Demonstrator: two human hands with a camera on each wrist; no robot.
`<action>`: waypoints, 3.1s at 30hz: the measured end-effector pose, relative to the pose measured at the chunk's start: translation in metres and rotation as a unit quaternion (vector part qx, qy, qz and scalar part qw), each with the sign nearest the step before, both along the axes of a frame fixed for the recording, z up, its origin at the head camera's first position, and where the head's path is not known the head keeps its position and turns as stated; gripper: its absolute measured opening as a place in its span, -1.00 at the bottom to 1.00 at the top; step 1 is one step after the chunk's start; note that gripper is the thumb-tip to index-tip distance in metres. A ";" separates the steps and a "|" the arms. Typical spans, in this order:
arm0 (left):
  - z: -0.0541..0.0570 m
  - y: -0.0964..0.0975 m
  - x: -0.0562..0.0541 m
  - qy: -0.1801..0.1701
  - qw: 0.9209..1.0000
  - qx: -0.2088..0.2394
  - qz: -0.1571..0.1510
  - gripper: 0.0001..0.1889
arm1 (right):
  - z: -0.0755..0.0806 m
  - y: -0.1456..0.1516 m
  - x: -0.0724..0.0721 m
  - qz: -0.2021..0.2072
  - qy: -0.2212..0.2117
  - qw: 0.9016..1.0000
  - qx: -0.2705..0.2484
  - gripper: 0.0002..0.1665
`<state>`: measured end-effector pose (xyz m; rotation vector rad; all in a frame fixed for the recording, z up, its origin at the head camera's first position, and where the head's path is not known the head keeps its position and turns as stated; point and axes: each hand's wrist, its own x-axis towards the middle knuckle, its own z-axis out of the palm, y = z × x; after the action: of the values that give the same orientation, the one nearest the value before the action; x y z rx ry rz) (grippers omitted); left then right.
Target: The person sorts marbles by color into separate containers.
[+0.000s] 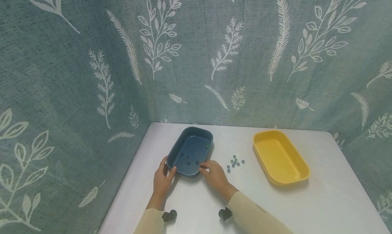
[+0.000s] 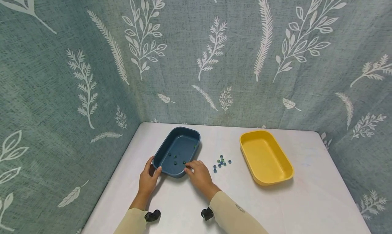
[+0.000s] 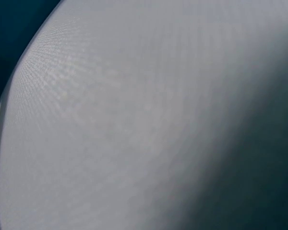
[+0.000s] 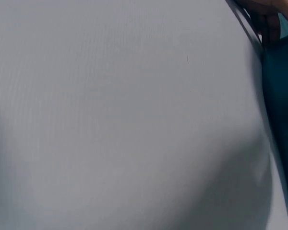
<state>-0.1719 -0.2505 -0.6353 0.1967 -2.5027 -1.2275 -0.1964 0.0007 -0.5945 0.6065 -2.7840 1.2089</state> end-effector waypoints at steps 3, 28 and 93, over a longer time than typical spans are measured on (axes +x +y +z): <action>0.000 -0.001 0.000 0.005 1.000 0.004 -0.001 -0.30 | -0.004 0.007 -0.002 -0.002 -0.006 1.000 -0.018 -0.72; -0.001 -0.002 0.000 0.010 1.000 0.001 -0.002 -0.29 | -0.017 0.111 -0.049 -0.112 -0.011 0.988 0.109 -0.69; 0.000 0.000 -0.001 0.003 1.000 0.003 -0.005 -0.29 | -0.003 0.075 -0.026 -0.092 0.029 0.995 0.011 -0.76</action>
<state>-0.1724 -0.2510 -0.6356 0.1823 -2.4982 -1.2380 -0.2222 0.0762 -0.5973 0.3704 -2.7364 1.1086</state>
